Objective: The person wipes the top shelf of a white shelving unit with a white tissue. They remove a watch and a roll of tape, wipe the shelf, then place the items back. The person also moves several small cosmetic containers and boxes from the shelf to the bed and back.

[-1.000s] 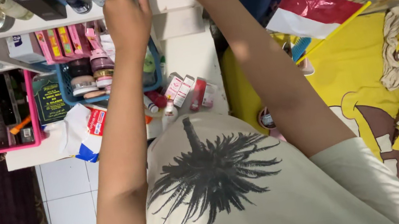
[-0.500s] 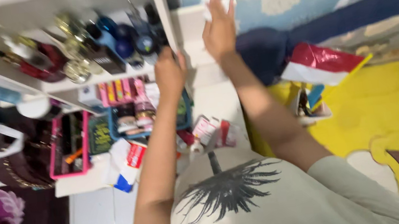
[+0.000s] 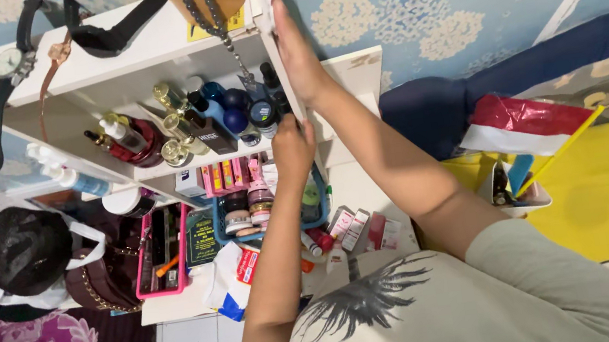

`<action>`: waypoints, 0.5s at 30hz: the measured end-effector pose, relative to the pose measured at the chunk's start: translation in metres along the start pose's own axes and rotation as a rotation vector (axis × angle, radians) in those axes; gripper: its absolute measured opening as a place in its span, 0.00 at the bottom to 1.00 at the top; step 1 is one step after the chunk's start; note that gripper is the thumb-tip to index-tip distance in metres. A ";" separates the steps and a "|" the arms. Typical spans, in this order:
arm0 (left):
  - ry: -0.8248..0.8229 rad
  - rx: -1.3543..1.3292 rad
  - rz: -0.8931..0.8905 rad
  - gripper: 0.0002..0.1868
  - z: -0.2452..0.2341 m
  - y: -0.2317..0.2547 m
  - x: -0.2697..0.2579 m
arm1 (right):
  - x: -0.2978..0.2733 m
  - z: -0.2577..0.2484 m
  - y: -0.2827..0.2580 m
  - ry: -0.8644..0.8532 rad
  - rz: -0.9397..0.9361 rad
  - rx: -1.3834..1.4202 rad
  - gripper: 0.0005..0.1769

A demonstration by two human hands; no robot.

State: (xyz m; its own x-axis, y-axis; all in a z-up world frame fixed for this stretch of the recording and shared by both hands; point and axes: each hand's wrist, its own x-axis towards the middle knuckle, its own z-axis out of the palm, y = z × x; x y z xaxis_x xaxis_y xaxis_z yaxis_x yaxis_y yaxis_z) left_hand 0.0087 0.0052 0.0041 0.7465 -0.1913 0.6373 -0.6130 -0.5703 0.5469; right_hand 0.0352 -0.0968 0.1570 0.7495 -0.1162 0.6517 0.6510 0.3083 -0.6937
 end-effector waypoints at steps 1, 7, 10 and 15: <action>0.000 0.006 -0.001 0.11 0.000 0.001 0.000 | -0.008 -0.002 -0.002 -0.048 -0.036 -0.141 0.40; -0.027 -0.085 0.007 0.12 -0.010 0.006 0.002 | -0.061 0.015 0.015 0.100 0.182 -0.336 0.42; -0.029 -0.050 -0.024 0.12 -0.008 0.005 0.002 | -0.043 0.016 0.003 0.111 0.248 -0.055 0.44; 0.016 -0.024 -0.009 0.09 0.002 0.003 -0.002 | -0.001 -0.020 0.010 -0.109 0.128 -0.011 0.44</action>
State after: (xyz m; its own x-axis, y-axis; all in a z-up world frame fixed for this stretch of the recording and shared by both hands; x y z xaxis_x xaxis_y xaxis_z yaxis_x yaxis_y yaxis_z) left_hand 0.0058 0.0027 0.0031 0.7480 -0.1732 0.6407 -0.6124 -0.5523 0.5657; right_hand 0.0431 -0.1124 0.1431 0.8091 0.0265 0.5871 0.5530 0.3038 -0.7758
